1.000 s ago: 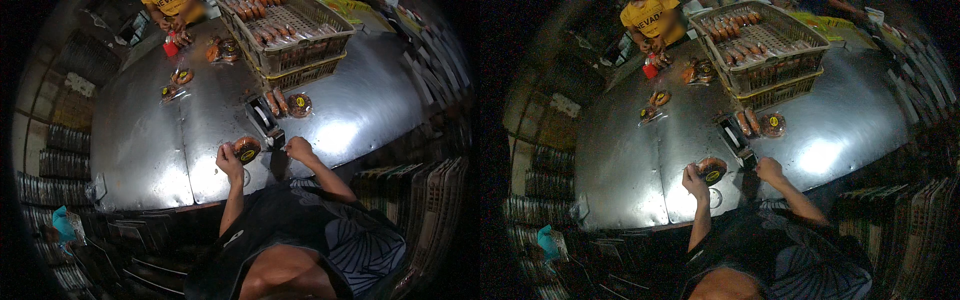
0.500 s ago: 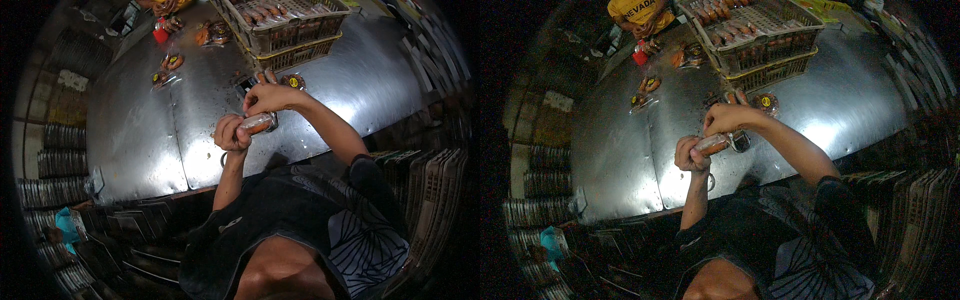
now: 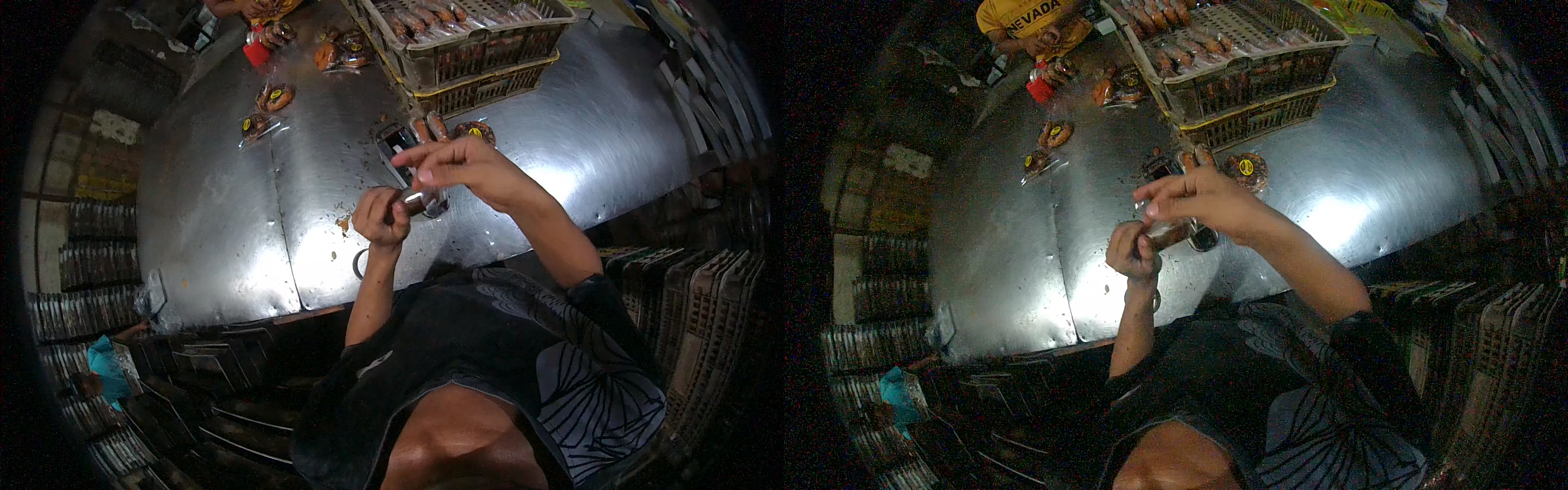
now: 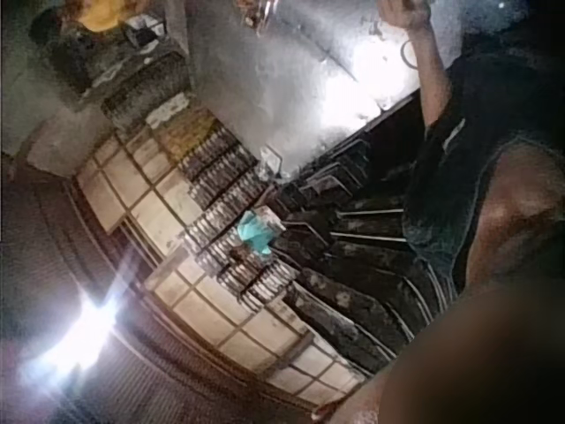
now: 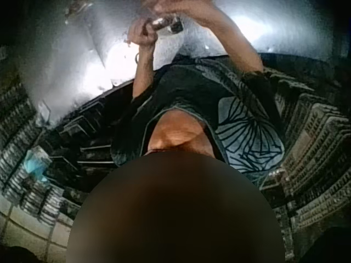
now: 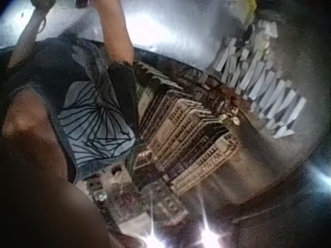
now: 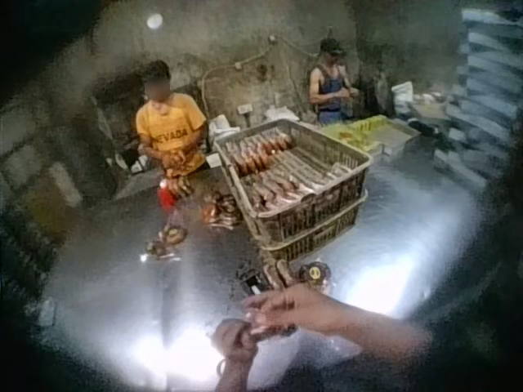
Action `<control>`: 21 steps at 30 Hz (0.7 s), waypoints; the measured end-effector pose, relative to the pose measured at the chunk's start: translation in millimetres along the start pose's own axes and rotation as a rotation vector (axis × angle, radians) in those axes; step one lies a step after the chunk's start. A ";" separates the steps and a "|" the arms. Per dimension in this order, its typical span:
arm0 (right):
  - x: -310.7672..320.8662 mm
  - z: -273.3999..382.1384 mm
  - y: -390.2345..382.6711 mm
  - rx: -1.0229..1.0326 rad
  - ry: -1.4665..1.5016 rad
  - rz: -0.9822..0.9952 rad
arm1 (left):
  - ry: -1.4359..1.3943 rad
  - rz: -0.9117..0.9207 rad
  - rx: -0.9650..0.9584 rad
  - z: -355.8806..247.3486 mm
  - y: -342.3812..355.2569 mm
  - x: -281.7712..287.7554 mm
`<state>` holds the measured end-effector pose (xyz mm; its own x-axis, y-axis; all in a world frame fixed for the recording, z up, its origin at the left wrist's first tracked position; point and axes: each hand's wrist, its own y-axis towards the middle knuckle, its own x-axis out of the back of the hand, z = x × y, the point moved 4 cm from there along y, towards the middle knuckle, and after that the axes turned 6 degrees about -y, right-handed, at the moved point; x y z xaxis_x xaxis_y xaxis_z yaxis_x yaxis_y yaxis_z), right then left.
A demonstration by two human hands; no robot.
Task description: The person repeatedly picks doughnuts from a metal table, places them into clear plastic bags, seals the bags, and stacks the packaged doughnuts in a plastic crate. Other workers are visible in the background performing similar packaging tasks.
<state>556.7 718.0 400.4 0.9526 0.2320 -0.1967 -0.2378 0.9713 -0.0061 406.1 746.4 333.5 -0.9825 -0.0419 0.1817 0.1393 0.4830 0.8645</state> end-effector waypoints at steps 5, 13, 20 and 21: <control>-8.4 -9.3 -4.9 0.069 -0.167 -0.076 | -0.073 -0.068 0.008 0.9 5.9 2.9; 12.0 -44.7 15.6 -0.199 -0.558 -0.081 | -0.225 -0.049 -0.163 -13.4 11.2 -0.5; 17.2 -86.7 25.3 -0.118 0.090 -0.204 | -0.058 -0.024 0.191 3.4 -1.1 -5.4; 12.2 -86.3 21.9 -0.044 0.021 -0.109 | -0.004 -0.051 0.206 8.1 1.6 -7.9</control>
<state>546.7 737.5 313.3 0.9692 0.1237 -0.2128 -0.1417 0.9873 -0.0713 413.1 754.6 329.6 -0.9881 -0.0673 0.1383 0.0619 0.6494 0.7580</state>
